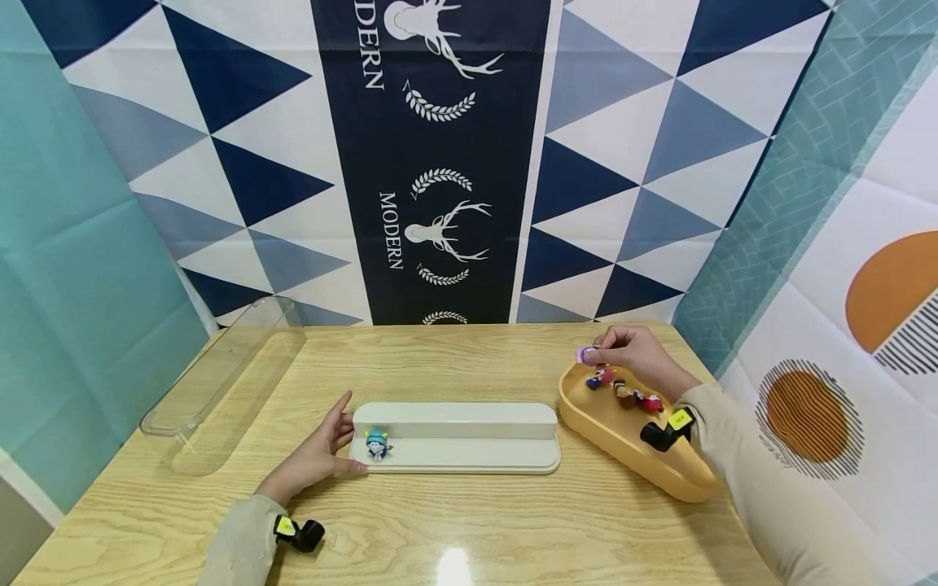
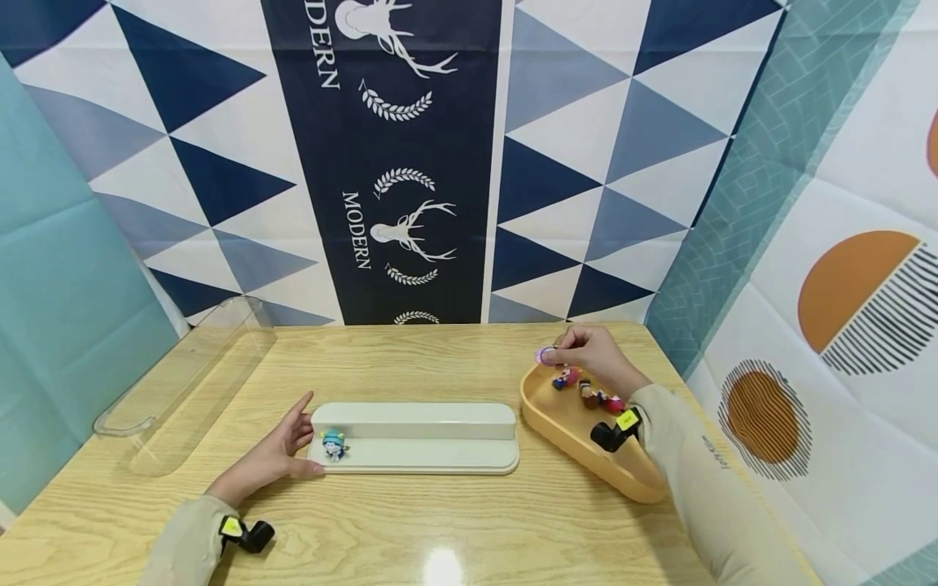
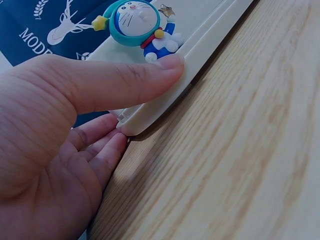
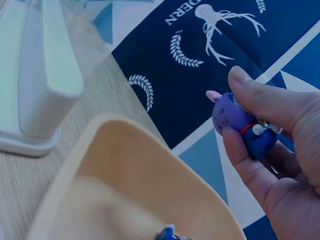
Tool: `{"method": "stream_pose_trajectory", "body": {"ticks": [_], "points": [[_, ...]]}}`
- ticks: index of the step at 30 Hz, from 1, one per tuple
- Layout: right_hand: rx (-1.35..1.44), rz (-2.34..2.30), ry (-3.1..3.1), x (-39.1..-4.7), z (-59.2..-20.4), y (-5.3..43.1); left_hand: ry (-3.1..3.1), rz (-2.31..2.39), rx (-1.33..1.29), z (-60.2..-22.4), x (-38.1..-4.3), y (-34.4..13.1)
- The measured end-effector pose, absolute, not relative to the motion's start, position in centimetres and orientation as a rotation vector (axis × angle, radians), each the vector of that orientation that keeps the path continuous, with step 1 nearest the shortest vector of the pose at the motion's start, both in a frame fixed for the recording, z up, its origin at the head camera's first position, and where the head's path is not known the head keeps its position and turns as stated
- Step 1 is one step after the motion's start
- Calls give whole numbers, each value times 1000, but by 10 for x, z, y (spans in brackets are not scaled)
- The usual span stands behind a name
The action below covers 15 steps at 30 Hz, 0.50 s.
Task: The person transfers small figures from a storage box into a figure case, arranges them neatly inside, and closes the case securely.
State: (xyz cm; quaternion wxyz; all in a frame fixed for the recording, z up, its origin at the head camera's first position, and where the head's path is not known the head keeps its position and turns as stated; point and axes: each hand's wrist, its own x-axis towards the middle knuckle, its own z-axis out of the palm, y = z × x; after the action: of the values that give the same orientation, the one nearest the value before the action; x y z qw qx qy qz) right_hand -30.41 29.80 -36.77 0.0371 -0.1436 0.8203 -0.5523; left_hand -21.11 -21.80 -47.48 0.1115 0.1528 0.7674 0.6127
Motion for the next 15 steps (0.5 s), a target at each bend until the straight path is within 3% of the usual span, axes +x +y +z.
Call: {"method": "stream_pose_trajectory", "body": {"ticks": [15], "points": [[-305, -1869, 2346, -302, -371, 289, 2259, 1794, 445, -474, -211, -218]]}}
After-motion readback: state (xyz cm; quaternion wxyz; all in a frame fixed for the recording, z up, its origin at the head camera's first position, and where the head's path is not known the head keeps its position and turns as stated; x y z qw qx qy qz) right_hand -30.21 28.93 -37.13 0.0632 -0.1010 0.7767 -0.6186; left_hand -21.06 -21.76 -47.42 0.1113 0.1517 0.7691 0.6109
